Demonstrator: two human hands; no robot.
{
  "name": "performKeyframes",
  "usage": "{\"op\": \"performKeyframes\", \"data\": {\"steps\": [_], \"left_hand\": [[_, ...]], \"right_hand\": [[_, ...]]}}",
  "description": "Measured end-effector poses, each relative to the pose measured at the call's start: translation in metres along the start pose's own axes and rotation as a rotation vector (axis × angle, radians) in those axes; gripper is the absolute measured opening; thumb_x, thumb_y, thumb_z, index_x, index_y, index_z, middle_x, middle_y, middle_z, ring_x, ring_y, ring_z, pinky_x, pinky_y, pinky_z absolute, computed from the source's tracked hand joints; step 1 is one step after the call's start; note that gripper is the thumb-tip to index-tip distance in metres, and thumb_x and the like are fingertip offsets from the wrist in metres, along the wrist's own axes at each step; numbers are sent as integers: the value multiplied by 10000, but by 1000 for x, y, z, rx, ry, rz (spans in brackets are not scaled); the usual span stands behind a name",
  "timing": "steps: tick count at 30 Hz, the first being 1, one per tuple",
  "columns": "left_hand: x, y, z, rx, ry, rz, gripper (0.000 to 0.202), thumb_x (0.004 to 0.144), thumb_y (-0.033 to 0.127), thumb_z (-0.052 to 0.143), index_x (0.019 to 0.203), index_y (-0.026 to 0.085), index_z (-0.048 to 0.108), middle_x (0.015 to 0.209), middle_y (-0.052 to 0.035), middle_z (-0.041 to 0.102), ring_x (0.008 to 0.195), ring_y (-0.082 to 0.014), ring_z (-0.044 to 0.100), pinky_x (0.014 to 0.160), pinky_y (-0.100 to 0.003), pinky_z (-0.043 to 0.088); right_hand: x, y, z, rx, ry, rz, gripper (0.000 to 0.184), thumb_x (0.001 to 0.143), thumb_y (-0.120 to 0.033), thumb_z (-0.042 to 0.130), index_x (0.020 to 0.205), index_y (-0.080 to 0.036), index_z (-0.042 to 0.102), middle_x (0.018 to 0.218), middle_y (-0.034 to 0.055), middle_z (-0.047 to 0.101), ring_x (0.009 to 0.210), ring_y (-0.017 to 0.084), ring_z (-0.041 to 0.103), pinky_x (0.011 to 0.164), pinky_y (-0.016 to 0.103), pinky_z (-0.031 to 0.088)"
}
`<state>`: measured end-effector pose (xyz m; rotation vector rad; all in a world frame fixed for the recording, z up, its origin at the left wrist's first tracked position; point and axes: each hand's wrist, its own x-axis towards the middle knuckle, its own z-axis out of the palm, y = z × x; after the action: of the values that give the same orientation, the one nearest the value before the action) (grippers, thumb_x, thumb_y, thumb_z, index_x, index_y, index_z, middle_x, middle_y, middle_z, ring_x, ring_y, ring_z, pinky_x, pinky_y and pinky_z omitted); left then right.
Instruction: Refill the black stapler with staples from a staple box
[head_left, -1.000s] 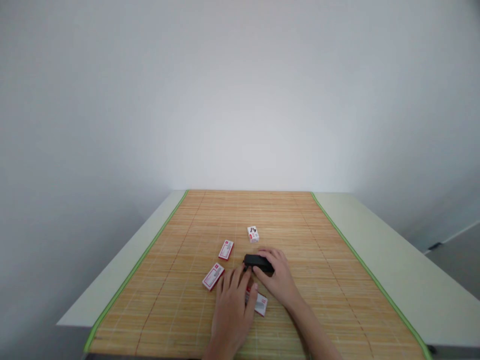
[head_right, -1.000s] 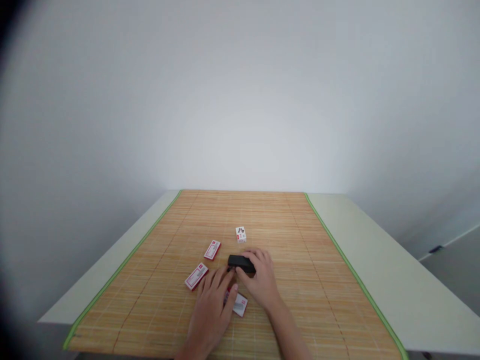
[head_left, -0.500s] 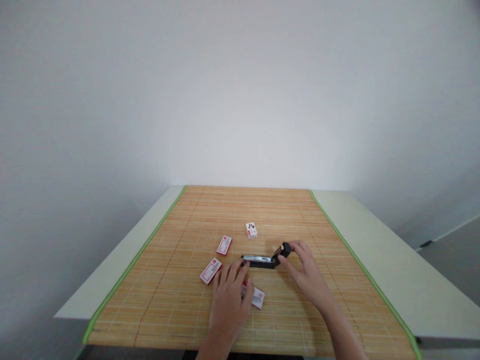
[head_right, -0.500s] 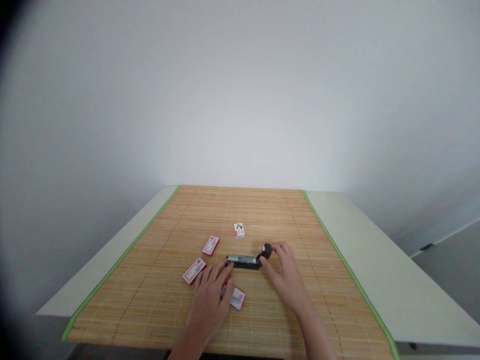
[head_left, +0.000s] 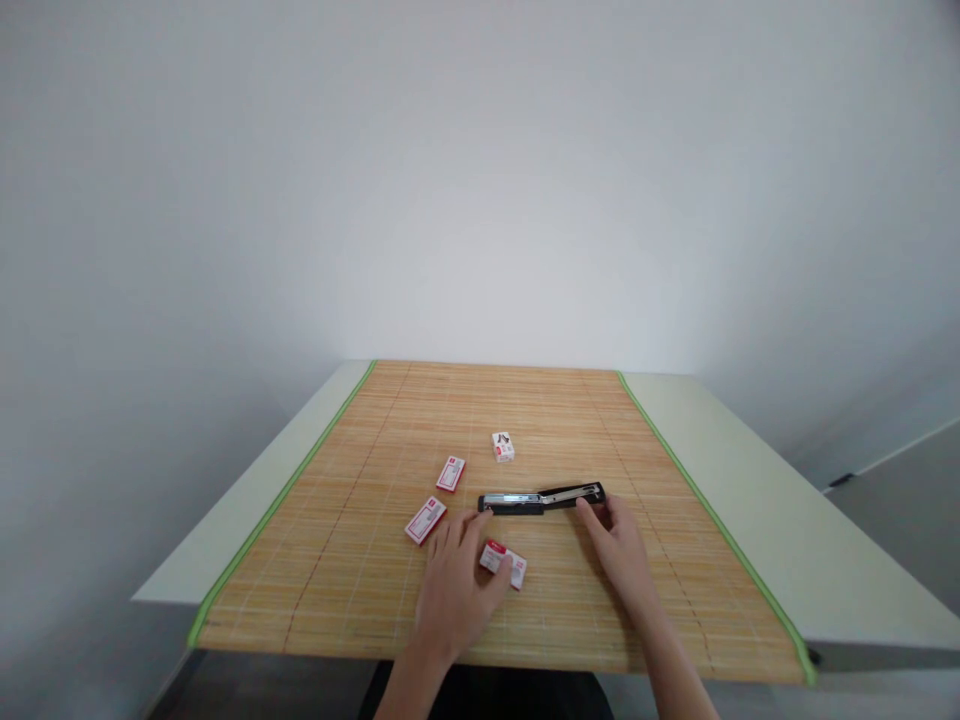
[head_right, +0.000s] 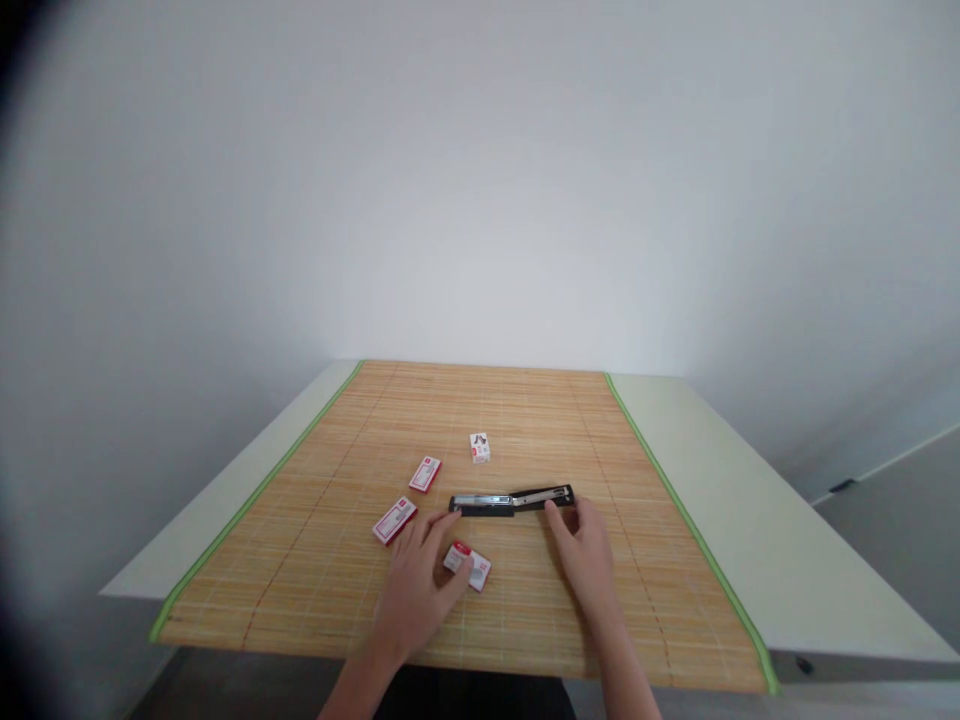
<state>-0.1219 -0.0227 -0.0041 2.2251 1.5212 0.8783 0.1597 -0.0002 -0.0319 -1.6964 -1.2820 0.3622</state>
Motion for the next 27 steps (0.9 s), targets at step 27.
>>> {"op": "performKeyframes", "data": {"steps": [27], "left_hand": [[14,-11,-6,-98,-224,56,403,833,457,775,1211,361,675,1210,-3,660,1127,-252,583,984,-397,428]], "right_hand": [[-52,-45,12,-133,-391,-271,406,811,-328,777,1197,-296,653,1126,55,647,1061,284,593,936,439,479]]}}
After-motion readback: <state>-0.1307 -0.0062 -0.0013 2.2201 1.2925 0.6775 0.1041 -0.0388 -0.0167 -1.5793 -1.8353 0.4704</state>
